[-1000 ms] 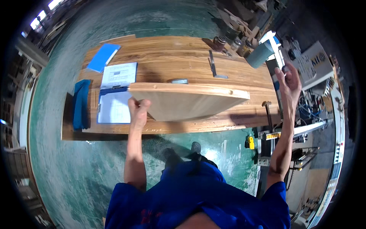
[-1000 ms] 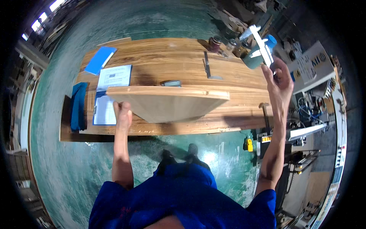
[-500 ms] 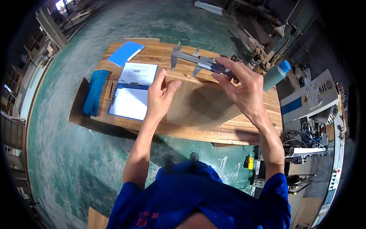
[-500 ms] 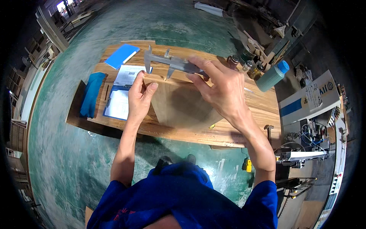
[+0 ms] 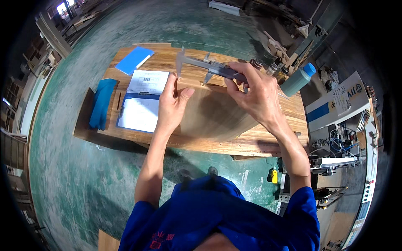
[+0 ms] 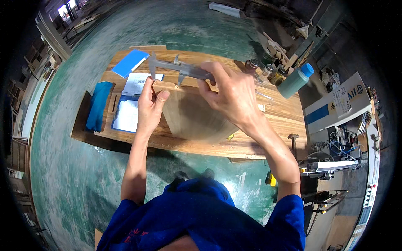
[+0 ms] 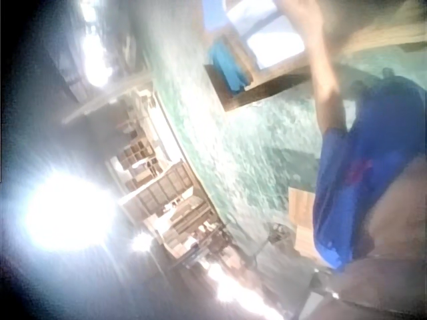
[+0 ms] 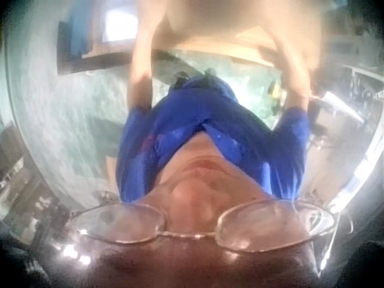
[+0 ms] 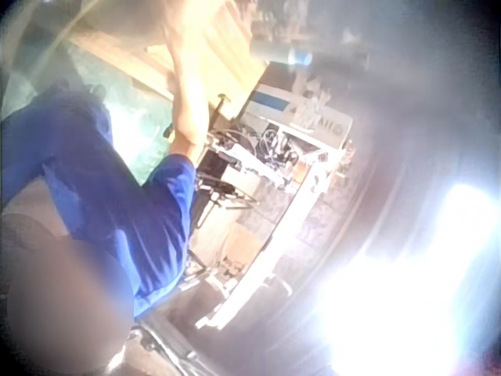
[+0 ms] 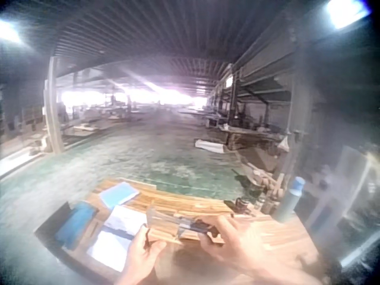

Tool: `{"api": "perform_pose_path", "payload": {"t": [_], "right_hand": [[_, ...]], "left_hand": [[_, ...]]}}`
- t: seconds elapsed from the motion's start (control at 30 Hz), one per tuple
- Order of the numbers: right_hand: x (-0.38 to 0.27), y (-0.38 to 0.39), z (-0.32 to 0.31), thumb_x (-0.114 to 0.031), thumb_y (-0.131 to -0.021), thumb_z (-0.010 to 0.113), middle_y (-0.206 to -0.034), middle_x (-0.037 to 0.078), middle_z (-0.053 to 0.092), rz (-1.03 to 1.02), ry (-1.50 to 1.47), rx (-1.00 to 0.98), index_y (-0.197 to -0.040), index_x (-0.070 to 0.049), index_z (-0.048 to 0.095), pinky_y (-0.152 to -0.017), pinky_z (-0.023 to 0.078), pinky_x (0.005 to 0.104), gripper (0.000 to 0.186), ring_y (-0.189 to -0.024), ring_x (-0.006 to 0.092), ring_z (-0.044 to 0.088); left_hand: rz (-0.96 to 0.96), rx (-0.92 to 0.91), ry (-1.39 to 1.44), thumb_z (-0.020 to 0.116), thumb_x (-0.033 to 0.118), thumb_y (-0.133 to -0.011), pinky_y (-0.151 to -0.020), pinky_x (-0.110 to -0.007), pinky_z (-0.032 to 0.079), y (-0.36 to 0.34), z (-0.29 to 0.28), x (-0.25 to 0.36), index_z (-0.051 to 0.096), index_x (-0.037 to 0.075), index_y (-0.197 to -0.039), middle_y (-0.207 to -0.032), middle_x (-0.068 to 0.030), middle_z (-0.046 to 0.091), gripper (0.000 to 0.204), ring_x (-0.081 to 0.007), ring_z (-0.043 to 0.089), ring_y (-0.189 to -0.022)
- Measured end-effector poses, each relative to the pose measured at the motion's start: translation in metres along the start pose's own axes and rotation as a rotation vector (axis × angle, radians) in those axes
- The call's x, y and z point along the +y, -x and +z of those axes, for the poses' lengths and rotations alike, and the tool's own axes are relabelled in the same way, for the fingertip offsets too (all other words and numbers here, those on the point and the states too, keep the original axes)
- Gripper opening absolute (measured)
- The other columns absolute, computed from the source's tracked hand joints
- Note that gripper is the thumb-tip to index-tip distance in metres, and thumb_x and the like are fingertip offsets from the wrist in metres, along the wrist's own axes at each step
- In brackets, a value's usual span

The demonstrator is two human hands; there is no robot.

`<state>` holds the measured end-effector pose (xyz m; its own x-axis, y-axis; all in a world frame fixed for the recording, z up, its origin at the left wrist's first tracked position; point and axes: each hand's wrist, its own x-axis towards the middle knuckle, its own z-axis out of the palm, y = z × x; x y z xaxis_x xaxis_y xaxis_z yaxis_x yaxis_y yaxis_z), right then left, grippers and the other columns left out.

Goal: The person measures wooden planks with a tape measure and caliper, uses a calculator, and operates a sliding table saw to cut the wood. The person repeatedly measures, cuts, and inspects the planks in a workshop setting.

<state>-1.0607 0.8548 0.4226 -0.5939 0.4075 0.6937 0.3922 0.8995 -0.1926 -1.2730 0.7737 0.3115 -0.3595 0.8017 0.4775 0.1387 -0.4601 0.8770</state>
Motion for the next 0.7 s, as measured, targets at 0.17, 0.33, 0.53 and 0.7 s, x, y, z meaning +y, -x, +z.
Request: {"api": "perform_pose_path", "payload": {"t": [0.17, 0.33, 0.53, 0.7], "right_hand": [[-0.006, -0.002, 0.002, -0.008, -0.083, 0.078, -0.087, 0.010, 0.074, -0.047, -0.004, -0.011, -0.114, -0.005, 0.065, -0.060, 0.057, 0.0367, 0.033, -0.069, 0.0255, 0.073], [-0.008, -0.001, 0.002, -0.007, -0.083, 0.078, -0.089, 0.011, 0.074, -0.048, -0.002, -0.020, -0.113, -0.004, 0.064, -0.060, 0.057, 0.0372, 0.033, -0.070, 0.0263, 0.073], [-0.011, -0.004, 0.001, -0.005, -0.083, 0.079, -0.092, 0.013, 0.075, -0.069, 0.058, -0.051, -0.116, -0.003, 0.067, -0.064, 0.059, 0.0355, 0.035, -0.074, 0.0255, 0.074], [-0.012, -0.005, -0.006, -0.006, -0.085, 0.080, -0.094, 0.013, 0.076, -0.074, 0.067, -0.109, -0.119, -0.004, 0.069, -0.064, 0.059, 0.0355, 0.036, -0.076, 0.0238, 0.075]], "left_hand": [[-0.022, -0.009, 0.041, 0.071, 0.032, -0.100, -0.096, -0.031, 0.051, 0.002, -0.001, 0.001, 0.048, 0.001, -0.144, -0.126, -0.0083, 0.065, 0.058, -0.0143, 0.063, -0.110], [-0.080, -0.038, 0.071, 0.071, 0.034, -0.101, -0.095, -0.029, 0.048, 0.004, -0.003, 0.000, 0.046, -0.002, -0.148, -0.123, -0.0045, 0.065, 0.065, -0.0110, 0.058, -0.106], [-0.127, -0.005, -0.130, 0.072, 0.031, -0.100, -0.087, -0.026, 0.049, 0.008, -0.006, 0.000, 0.047, -0.004, -0.146, -0.114, -0.0032, 0.065, 0.063, -0.0090, 0.058, -0.098], [-0.077, -0.011, -0.014, 0.072, 0.032, -0.100, -0.089, -0.027, 0.050, 0.008, -0.006, -0.002, 0.047, -0.003, -0.146, -0.115, -0.0034, 0.066, 0.063, -0.0094, 0.059, -0.100]]}}
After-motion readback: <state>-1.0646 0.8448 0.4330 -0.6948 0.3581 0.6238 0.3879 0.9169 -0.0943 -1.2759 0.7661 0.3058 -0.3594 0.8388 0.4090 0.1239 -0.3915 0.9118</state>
